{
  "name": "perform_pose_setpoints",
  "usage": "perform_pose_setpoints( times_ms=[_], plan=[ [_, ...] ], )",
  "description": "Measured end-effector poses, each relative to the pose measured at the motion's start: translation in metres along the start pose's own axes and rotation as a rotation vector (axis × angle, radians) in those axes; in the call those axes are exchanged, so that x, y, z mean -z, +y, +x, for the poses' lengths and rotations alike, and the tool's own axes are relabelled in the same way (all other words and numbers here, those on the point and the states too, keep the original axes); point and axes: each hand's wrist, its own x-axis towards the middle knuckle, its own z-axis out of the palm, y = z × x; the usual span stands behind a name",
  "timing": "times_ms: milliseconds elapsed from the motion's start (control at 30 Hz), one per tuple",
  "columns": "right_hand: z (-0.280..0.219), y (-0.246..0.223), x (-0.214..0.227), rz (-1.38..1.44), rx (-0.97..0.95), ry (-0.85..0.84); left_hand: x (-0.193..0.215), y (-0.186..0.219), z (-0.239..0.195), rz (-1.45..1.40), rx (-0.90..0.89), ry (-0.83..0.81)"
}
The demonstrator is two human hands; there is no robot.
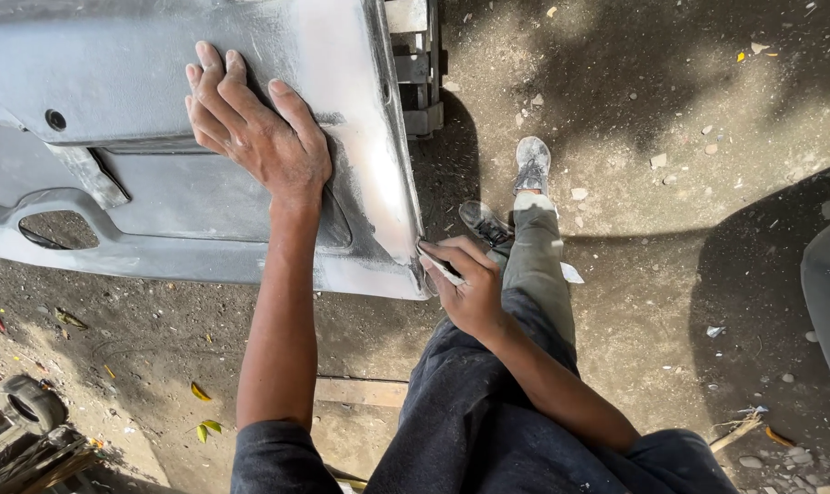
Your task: The person sands the edge and surface of a grey car bumper using a sanding block. They hold the bumper with one hand while sanding with the other, moving along the contours of the part.
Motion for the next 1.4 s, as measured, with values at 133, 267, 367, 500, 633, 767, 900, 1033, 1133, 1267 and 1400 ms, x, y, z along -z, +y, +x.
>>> perform_pose_setpoints(
  times_ms=[133,267,367,500,633,767,900,1033,1133,1267,1400],
  plan=[
    [0.051,0.029,-0.023,0.055,0.077,0.101,0.005,0.001,0.001,-0.001,-0.007,0.0],
    [0.013,0.016,-0.009,0.023,0.022,0.023,0.003,0.002,-0.002,-0.008,0.015,-0.009],
    [0.045,0.027,-0.016,-0.004,0.001,-0.007,0.004,0.002,0.007,-0.009,0.009,0.003],
    [0.036,0.019,-0.009,0.105,-0.027,-0.017,0.003,0.002,0.003,-0.022,0.005,-0.012],
    [0.026,0.016,-0.013,0.028,-0.079,-0.019,0.004,0.003,0.005,-0.009,-0.017,0.007],
    [0.026,0.024,-0.013,0.043,-0.053,0.009,0.009,0.007,0.004,-0.047,-0.004,-0.019],
    [0.01,0.021,-0.02,0.027,-0.184,-0.012,0.007,0.004,-0.001,-0.01,-0.024,0.005],
    [0.091,0.03,0.014,0.036,-0.09,-0.085,0.01,0.005,0.001,-0.024,-0.02,-0.038],
    [0.096,0.018,0.057,0.022,-0.11,-0.002,0.008,0.006,-0.005,-0.004,-0.026,-0.003],
    [0.087,0.008,0.061,-0.03,-0.191,-0.057,0.015,0.015,0.004,-0.045,-0.009,-0.011],
    [0.061,0.01,0.056,0.02,-0.233,-0.067,0.01,0.014,0.001,-0.042,0.005,-0.014]
  ],
)
